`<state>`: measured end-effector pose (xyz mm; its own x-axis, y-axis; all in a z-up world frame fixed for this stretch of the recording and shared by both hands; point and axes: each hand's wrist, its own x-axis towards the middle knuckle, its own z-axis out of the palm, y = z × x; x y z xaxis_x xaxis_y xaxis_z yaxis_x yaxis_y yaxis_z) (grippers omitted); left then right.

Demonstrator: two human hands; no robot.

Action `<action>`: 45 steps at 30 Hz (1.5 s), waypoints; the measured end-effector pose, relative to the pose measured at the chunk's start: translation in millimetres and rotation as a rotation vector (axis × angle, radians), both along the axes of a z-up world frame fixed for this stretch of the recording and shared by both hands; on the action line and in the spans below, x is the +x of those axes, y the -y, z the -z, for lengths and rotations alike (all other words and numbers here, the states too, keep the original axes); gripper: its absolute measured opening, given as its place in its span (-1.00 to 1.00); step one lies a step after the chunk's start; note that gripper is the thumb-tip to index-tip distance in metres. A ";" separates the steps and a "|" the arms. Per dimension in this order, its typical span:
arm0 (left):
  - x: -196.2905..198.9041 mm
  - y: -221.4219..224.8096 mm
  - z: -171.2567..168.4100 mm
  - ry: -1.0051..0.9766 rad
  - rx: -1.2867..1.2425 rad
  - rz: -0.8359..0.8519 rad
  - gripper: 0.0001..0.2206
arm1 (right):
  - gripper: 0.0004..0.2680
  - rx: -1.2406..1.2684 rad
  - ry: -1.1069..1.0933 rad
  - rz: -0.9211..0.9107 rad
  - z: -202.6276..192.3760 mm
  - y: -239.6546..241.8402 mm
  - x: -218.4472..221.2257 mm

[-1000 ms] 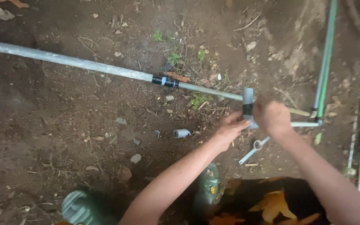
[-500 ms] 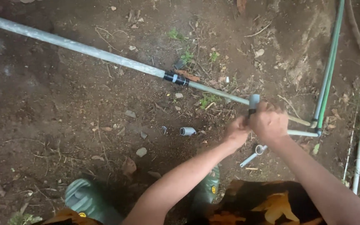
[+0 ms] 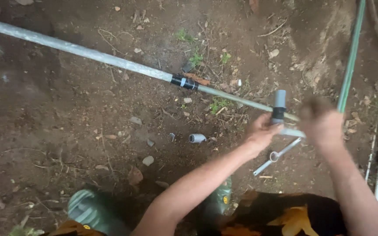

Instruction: Connecting various PVC pipes and elbow joints together and securing connections with black tape.

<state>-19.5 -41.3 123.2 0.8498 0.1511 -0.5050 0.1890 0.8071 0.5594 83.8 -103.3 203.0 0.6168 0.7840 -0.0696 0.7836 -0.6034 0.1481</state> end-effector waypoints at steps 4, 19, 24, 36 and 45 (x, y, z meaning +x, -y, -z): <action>1.5 -2.9 1.6 0.020 -0.029 -0.011 -0.73 | -0.84 -0.328 -0.214 0.473 -22.1 -21.1 -11.3; 0.0 1.7 15.3 0.027 0.033 0.014 -0.68 | -0.87 -0.260 -0.655 0.432 13.3 -13.9 18.7; 2.3 7.7 17.0 -0.018 0.155 0.066 -0.69 | -0.81 -0.145 -0.575 0.227 23.0 -0.2 13.8; -3.1 14.0 36.3 -0.085 0.150 0.100 -0.66 | -0.81 -0.180 -0.446 0.451 -4.9 -23.3 -14.4; 29.6 59.3 83.3 0.037 0.173 -0.195 -0.51 | -0.74 -0.495 -0.265 0.300 22.4 -11.7 -8.6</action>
<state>10.1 -100.5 39.9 0.8132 0.3954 -0.4270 0.0162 0.7182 0.6957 75.2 -91.6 180.6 0.7171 0.4155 -0.5596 0.6392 -0.7121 0.2904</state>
